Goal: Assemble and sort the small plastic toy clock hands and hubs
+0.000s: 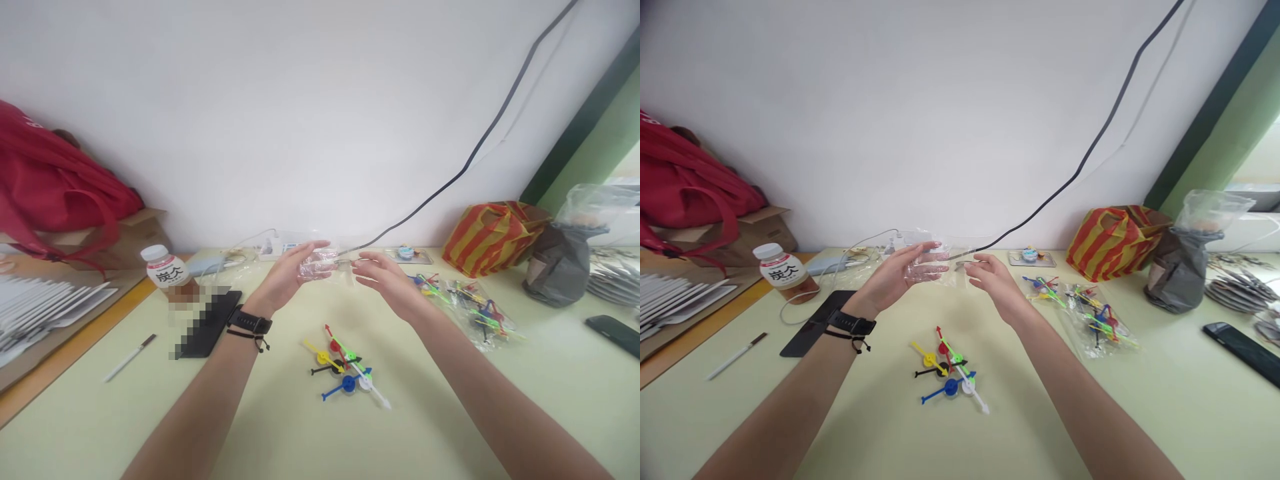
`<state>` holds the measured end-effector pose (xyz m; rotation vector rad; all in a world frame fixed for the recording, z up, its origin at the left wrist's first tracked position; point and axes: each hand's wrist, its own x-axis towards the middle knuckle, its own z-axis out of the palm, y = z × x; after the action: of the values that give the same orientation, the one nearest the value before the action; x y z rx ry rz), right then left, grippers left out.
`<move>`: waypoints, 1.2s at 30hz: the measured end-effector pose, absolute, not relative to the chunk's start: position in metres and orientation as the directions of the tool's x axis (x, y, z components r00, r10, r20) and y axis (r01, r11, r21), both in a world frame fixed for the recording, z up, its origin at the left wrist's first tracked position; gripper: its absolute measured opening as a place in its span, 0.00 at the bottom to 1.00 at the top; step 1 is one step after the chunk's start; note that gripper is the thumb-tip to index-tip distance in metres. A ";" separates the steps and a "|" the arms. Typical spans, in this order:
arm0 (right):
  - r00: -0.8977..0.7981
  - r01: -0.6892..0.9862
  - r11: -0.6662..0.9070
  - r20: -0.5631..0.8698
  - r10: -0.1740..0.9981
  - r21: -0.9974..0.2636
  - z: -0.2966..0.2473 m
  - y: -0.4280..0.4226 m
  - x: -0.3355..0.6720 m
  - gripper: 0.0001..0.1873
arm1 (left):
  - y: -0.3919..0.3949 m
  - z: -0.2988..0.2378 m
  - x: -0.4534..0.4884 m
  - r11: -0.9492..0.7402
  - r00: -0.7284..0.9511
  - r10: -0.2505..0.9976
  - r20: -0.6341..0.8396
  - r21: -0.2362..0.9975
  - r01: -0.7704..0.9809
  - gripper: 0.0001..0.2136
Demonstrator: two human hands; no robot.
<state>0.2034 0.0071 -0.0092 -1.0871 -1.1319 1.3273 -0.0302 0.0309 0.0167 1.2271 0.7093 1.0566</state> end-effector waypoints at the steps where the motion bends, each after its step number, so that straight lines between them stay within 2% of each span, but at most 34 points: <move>1: -0.093 -0.218 -0.056 -0.037 0.995 -0.974 -0.011 0.010 0.206 0.21 | 0.031 0.017 -0.031 0.009 0.395 0.913 0.098 0.965 -0.261 0.19; 4: -0.172 -0.365 -0.158 -0.101 0.980 -0.918 -0.015 0.017 0.213 0.15 | 0.030 0.018 -0.031 0.039 0.439 0.895 0.081 0.965 -0.258 0.19; 7: -0.168 -0.406 -0.187 -0.128 0.977 -0.895 -0.019 0.022 0.219 0.10 | 0.028 0.021 -0.031 0.049 0.465 0.882 0.082 0.963 -0.264 0.19; 13: -0.276 -0.359 -0.214 -0.116 0.954 -0.908 -0.018 0.022 0.222 0.12 | 0.027 0.022 -0.034 0.062 0.523 0.849 0.077 0.968 -0.242 0.21; 22: -0.262 -0.284 -0.156 -0.080 0.962 -0.946 -0.019 0.023 0.221 0.15 | 0.025 0.024 -0.035 0.073 0.554 0.830 0.069 0.970 -0.230 0.21; 27: -0.195 -0.191 -0.058 -0.020 0.981 -0.980 -0.023 0.025 0.220 0.18 | 0.022 0.026 -0.033 0.079 0.592 0.803 0.069 0.972 -0.221 0.21; 31: -0.127 -0.196 -0.034 -0.009 0.992 -0.980 -0.025 0.025 0.218 0.17 | 0.020 0.028 -0.032 0.084 0.624 0.779 0.059 0.976 -0.198 0.21; 33: -0.071 -0.216 -0.010 0.005 0.997 -0.976 -0.024 0.025 0.219 0.15 | 0.022 0.027 -0.032 0.053 0.590 0.804 0.069 0.981 -0.186 0.21; 36: 0.019 -0.199 0.054 0.051 0.998 -0.978 -0.019 0.024 0.221 0.11 | 0.026 0.025 -0.032 -0.048 0.456 0.883 0.115 0.987 -0.155 0.22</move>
<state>0.2213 0.0242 -0.0195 -1.0287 -1.0751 1.2489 -0.0320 0.0262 0.0247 1.3566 0.7108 0.9683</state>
